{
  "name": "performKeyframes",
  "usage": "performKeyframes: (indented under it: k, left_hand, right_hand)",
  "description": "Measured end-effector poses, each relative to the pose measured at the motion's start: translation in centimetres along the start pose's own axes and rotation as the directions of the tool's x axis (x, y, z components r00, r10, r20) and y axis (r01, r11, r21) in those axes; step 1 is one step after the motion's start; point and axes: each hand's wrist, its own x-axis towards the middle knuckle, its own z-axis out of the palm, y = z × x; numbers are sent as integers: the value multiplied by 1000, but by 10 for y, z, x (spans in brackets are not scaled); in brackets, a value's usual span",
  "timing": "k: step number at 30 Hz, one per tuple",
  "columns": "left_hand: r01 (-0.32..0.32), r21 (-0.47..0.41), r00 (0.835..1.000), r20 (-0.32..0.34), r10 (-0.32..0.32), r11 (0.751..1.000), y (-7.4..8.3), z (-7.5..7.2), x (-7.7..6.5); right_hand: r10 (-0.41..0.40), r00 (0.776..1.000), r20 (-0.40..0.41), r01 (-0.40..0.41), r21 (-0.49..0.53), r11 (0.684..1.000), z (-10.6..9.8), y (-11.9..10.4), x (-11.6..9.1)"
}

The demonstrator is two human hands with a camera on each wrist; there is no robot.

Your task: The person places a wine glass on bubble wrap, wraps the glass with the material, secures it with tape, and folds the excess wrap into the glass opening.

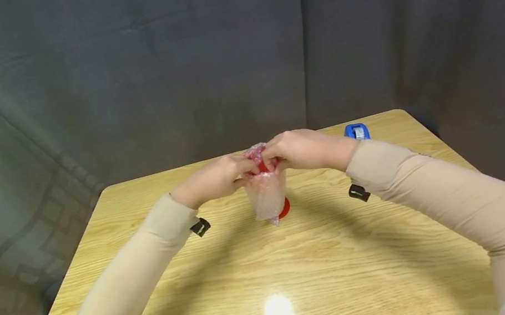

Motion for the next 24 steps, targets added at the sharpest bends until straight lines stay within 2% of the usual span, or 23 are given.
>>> performKeyframes:
  k: [3,6,8,10,12,14,16,18,20,21,22,24]
  left_hand:
    - [-27,-34,997,-79,25,999,-5,4,-4]
    - [-50,15,990,-131,52,999,-9,8,-7]
    - [-62,48,988,-136,68,997,-10,10,-7]
    - [-59,53,990,-123,65,997,-10,10,-6]
    - [-36,37,996,-82,38,999,-10,7,-3]
    - [0,-13,1000,-18,-1,1000,-10,1,0]
    - [57,-96,997,60,-51,994,-11,-9,4]
    - [143,-205,985,123,-120,968,-14,-21,8]
    - [245,-291,967,147,-210,925,-18,-32,13]
    - [302,-323,952,147,-268,897,-20,-37,16]
    - [361,-358,932,145,-331,861,-22,-40,19]
    - [471,-420,878,145,-455,776,-25,-45,25]
  right_hand:
    - [3,1000,8,-2,-6,1000,0,1,-2]
    - [-3,1000,9,3,-6,1000,1,0,-2]
    - [-7,1000,6,7,-2,1000,2,1,-1]
    - [-8,1000,5,8,5,1000,3,1,0]
    - [-7,1000,5,7,14,1000,3,1,0]
    - [-11,1000,7,11,17,1000,3,2,0]
    - [-18,1000,6,18,17,1000,3,2,0]
    - [-26,1000,5,26,11,1000,1,2,1]
    - [-33,999,5,33,4,999,0,2,1]
    - [-32,999,6,32,2,999,-1,2,1]
    - [-32,999,7,32,-2,999,-1,2,1]
    - [-31,999,14,32,-7,999,-2,2,1]
